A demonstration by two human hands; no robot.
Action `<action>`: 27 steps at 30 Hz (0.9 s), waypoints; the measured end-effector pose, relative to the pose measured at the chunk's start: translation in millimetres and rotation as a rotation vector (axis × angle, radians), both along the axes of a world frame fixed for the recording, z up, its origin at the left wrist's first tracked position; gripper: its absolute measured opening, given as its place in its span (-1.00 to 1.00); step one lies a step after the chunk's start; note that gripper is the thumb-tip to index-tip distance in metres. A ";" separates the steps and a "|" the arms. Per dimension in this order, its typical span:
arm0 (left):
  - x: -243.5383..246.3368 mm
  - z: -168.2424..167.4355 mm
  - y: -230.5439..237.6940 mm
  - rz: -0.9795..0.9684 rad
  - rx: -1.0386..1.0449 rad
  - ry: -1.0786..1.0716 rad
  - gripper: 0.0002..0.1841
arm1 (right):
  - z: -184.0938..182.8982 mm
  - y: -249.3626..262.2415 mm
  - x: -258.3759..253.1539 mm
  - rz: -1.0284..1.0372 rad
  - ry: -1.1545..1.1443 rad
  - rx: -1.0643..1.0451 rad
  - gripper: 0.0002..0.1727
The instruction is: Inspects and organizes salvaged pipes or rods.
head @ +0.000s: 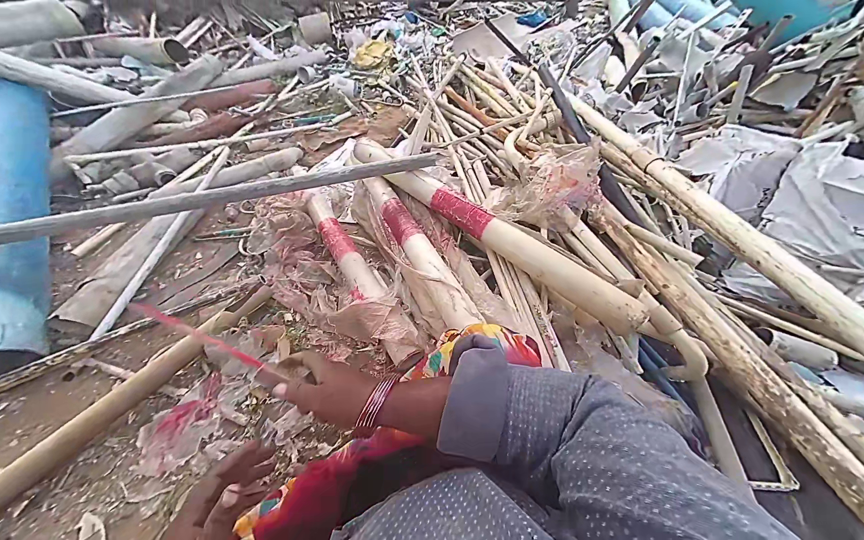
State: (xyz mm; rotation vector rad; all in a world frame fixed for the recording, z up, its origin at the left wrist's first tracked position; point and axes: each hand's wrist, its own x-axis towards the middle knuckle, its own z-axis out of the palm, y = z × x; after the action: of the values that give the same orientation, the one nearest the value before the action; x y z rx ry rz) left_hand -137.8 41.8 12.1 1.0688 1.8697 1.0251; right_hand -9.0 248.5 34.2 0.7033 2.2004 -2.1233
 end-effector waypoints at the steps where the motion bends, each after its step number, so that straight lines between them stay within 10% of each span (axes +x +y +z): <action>1: 6.5 -3.4 11.4 0.079 0.004 -0.136 -0.25 | 5.2 -8.3 2.8 0.043 0.001 0.019 -0.35; 4: 39.3 -8.7 38.8 0.352 0.135 -0.429 -0.55 | 8.6 -28.1 10.0 0.189 -0.028 0.141 -0.25; 8: 24.4 -63.3 33.6 0.175 0.460 -0.596 -0.50 | -13.4 -33.6 5.4 0.392 -0.069 0.299 -0.21; 14: 27.1 -69.9 50.7 0.566 0.017 -0.481 -0.54 | -9.8 6.1 -9.5 0.578 -0.057 0.552 -0.27; 20: 20.2 -74.4 67.4 0.751 -0.083 -0.530 -0.54 | 23.4 118.2 3.1 -0.034 0.084 0.562 -0.48; 27: 16.2 -90.9 33.9 0.690 -0.037 -0.508 -0.50 | -129.6 246.2 97.3 -0.917 -0.133 0.341 -0.58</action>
State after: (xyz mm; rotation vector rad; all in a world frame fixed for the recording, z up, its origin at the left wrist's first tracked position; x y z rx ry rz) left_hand -121.6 75.6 -78.8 0.0765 1.8254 1.4649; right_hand 88.3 494.7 -95.3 2.1385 2.4500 -1.8193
